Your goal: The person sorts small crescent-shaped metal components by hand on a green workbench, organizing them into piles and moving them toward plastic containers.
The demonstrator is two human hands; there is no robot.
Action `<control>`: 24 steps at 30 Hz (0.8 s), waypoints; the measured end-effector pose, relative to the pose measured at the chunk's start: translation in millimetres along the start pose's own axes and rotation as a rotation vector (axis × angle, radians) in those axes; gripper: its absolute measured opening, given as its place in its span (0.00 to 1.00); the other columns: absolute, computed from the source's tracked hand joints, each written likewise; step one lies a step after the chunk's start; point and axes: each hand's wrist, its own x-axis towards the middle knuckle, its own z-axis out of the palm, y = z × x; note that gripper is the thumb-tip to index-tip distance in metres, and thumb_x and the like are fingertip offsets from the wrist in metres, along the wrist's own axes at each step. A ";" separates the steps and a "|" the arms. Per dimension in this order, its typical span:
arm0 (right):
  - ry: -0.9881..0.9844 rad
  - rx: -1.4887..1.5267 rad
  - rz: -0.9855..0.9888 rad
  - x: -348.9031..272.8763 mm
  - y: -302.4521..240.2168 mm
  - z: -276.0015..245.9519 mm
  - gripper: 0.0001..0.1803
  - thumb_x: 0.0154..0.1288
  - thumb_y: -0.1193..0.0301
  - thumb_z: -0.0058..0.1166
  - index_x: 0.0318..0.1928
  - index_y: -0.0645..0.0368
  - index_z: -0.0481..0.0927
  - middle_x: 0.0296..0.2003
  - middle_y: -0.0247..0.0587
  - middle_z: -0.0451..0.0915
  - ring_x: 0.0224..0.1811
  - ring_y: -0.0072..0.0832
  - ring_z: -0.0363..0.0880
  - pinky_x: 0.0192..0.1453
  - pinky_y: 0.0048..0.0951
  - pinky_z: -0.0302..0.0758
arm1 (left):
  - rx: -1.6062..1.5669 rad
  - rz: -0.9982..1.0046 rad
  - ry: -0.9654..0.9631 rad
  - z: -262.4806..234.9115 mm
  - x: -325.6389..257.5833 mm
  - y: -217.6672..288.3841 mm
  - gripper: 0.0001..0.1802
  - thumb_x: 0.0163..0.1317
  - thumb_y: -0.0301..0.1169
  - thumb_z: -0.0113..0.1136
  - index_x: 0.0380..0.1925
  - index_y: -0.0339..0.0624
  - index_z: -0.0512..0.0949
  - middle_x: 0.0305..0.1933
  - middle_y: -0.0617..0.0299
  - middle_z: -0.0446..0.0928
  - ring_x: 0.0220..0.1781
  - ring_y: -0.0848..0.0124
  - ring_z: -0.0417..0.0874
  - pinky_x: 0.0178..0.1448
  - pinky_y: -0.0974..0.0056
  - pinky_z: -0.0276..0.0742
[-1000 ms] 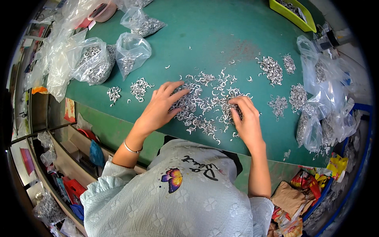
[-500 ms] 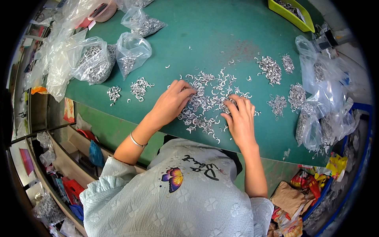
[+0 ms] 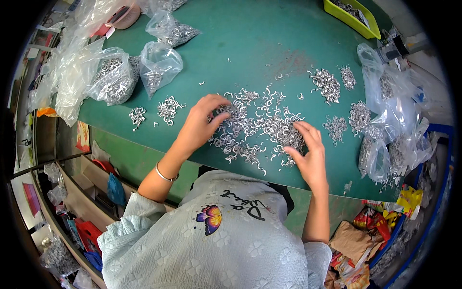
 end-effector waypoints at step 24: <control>0.098 0.651 0.308 33.0 4.7 26.0 0.13 0.67 0.75 0.58 0.51 0.63 0.79 0.43 0.31 0.81 0.43 0.19 0.75 0.48 0.23 0.74 | 0.235 0.233 0.013 37.0 5.1 -0.8 0.12 0.56 0.18 0.59 0.41 0.39 0.78 0.49 0.54 0.74 0.50 0.54 0.74 0.52 0.55 0.73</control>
